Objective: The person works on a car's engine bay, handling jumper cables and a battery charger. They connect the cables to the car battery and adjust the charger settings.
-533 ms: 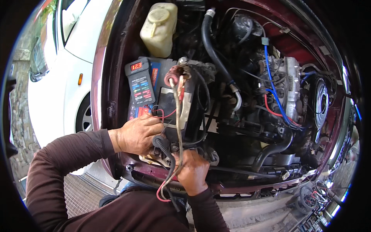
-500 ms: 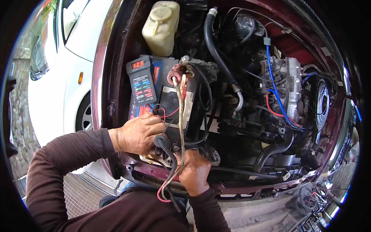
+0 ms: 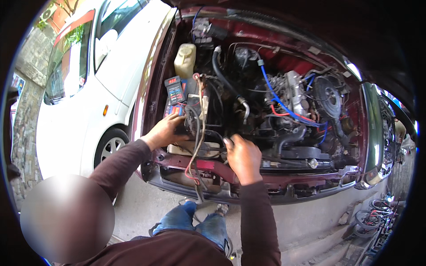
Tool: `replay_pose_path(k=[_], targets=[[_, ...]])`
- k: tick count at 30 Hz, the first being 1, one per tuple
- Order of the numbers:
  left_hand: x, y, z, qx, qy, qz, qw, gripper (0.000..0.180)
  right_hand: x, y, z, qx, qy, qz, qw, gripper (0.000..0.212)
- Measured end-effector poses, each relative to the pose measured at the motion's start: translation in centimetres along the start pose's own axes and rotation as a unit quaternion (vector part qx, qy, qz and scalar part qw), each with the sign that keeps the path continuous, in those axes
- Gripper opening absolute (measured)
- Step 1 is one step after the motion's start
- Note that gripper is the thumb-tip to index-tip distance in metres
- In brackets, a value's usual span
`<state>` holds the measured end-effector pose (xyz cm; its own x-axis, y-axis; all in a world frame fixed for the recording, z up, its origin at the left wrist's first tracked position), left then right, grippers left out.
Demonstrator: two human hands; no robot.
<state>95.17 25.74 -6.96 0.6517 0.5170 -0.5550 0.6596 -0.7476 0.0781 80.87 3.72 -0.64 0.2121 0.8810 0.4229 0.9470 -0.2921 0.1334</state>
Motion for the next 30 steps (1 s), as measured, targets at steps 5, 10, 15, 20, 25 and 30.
replay_pose_path(k=[5,10,15,20,25,30], targets=[[-4.2,-10.2,-4.5,-0.194,-0.049,-0.109,0.974,0.04,-9.1,-15.4,-7.5,-0.03,0.111,0.081,0.99,0.026],[-14.4,-20.9,-2.4,-0.288,0.0,-0.196,0.937,0.02,-21.3,-34.0,-11.7,-0.024,0.092,0.198,0.976,0.03],[-30.5,-17.5,8.0,-0.257,0.072,-0.057,0.962,0.025,-32.9,-47.5,-13.5,0.05,0.042,0.3,0.952,0.035],[-44.0,-7.3,20.8,-0.096,0.055,0.105,0.988,0.031,-38.1,-50.7,-19.4,0.044,0.044,0.288,0.956,0.035],[-55.2,0.5,29.5,0.011,0.025,0.18,0.983,0.03,-45.3,-54.0,-22.3,-0.016,0.048,0.336,0.94,0.034],[-63.8,6.9,36.4,0.01,0.001,0.246,0.969,0.03,-55.7,-60.7,-20.5,0.046,0.039,0.447,0.892,0.037]])
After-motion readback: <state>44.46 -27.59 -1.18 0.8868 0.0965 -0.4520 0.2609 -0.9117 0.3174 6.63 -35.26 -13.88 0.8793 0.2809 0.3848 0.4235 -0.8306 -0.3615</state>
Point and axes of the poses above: each hand's wrist, its own y-axis towards the middle knuckle, its own z-axis out of the palm, x = y × z, the point moved 8 cm from there along y, towards the middle knuckle
